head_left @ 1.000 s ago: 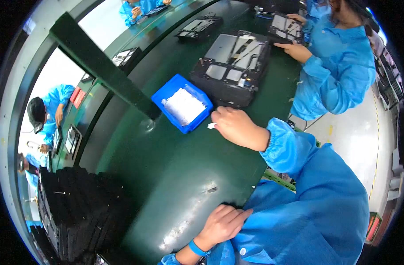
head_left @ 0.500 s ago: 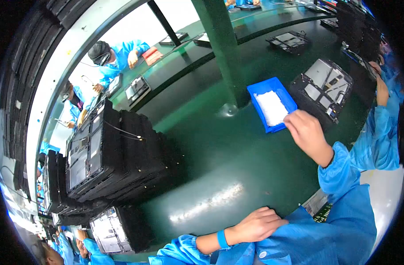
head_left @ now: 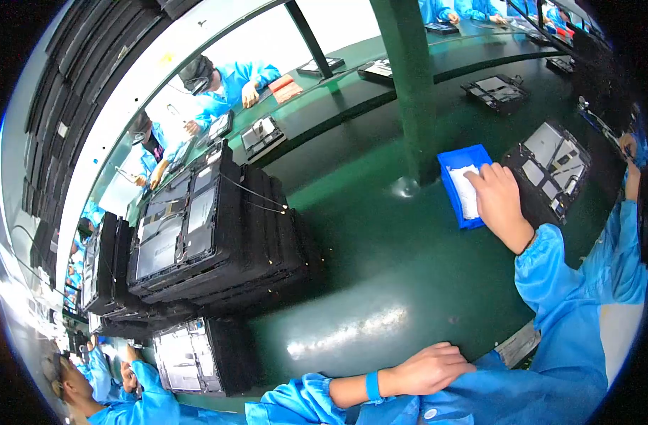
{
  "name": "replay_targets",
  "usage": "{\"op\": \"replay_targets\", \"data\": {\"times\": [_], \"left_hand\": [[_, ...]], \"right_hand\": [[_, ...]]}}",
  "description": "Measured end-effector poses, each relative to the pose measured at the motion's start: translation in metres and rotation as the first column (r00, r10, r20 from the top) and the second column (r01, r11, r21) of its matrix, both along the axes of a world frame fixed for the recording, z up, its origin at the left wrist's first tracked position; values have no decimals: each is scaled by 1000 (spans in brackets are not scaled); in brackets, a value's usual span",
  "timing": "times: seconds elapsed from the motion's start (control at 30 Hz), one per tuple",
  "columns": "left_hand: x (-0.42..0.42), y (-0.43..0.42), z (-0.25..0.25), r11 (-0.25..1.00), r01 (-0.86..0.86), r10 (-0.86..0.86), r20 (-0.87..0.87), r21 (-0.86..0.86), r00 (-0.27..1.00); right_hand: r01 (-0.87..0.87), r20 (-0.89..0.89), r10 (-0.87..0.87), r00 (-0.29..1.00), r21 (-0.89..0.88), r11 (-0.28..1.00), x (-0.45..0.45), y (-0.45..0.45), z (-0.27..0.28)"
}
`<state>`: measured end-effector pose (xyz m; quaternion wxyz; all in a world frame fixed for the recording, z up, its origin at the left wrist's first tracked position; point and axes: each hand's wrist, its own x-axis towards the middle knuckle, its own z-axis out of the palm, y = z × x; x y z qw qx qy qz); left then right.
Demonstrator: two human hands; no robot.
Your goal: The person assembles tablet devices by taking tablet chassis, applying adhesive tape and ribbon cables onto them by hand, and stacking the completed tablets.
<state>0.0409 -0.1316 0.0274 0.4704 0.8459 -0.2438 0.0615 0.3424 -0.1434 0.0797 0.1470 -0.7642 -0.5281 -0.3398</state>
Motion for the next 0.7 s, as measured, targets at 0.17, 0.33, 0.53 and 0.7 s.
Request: {"op": "replay_targets", "data": {"times": [0.17, 0.33, 0.53, 0.7], "left_hand": [[-2, 1, 4, 1000, -18, 18, -29, -16, 999], [0, 1, -1, 999, -28, 27, -13, -28, 1000], [20, -3, 1, 1000, -9, 8, -58, -10, 998], [21, -4, 1, 1000, -29, 29, -60, 9, 998]], "right_hand": [[-124, -127, 132, 983, 73, 990, -9, 1, -2], [-125, -119, 125, 985, 8, 992, 3, -6, -6], [-90, -240, 57, 969, -128, 988, 31, -5, -42], [-41, -273, -10, 962, -182, 983, 25, 1, -42]]}}
